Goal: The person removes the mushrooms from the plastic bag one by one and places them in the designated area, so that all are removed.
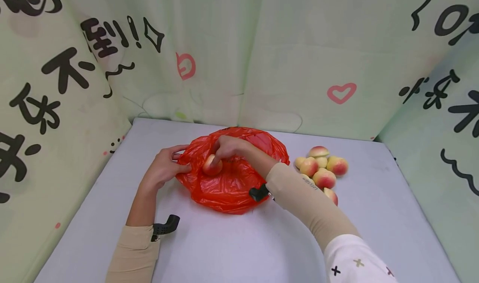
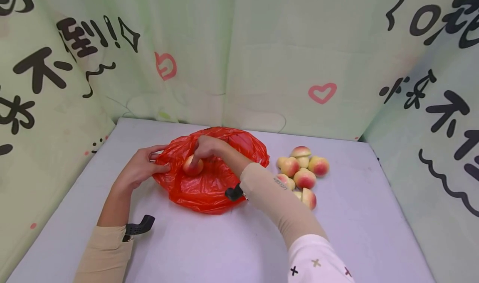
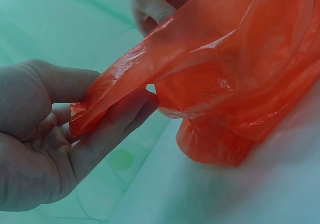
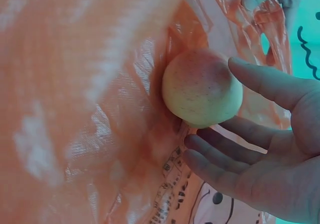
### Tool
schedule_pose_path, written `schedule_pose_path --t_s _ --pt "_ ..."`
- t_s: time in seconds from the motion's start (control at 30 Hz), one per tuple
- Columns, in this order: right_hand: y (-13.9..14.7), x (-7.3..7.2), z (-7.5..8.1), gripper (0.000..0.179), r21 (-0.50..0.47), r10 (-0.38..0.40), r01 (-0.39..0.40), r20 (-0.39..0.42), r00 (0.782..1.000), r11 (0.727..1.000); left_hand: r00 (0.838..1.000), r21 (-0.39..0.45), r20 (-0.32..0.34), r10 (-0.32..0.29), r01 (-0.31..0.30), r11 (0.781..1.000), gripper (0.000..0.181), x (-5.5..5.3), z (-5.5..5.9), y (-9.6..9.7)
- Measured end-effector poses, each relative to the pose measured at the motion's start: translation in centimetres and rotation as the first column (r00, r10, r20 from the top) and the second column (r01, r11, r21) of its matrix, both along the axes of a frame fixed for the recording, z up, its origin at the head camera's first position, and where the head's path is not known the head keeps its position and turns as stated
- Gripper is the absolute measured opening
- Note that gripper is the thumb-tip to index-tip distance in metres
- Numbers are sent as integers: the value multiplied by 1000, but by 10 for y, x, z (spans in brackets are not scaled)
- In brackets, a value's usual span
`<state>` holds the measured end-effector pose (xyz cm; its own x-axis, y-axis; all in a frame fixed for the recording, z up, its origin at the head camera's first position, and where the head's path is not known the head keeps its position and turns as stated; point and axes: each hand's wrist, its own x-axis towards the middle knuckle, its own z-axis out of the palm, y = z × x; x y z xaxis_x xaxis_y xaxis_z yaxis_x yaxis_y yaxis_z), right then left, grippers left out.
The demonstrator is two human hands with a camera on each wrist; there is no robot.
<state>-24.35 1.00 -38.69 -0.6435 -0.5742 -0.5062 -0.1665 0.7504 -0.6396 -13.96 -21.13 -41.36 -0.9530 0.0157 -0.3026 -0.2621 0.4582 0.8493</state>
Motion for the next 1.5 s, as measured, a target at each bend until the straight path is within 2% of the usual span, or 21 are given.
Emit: schedule_pose_path --t_s 0.47,0.7,1.0,1.13,1.5 --pt "1 4 -8 38 -24 -54 55 40 998 998 1000 2 -4 -10 10 1000 75 0 1 3" --pt "3 5 -9 38 -36 -56 57 27 998 998 1000 9 -7 -15 16 1000 75 -1 1 4" --pt "9 8 -7 48 -19 -39 38 -45 998 999 1000 6 -6 -11 11 1000 75 0 3 5" --pt "13 8 -6 47 -33 -26 25 -46 999 999 1000 2 -9 -12 12 1000 75 1 3 4" --pt "26 11 -1 56 -54 -91 90 -19 996 994 1000 -16 -18 -21 20 1000 75 2 2 3"
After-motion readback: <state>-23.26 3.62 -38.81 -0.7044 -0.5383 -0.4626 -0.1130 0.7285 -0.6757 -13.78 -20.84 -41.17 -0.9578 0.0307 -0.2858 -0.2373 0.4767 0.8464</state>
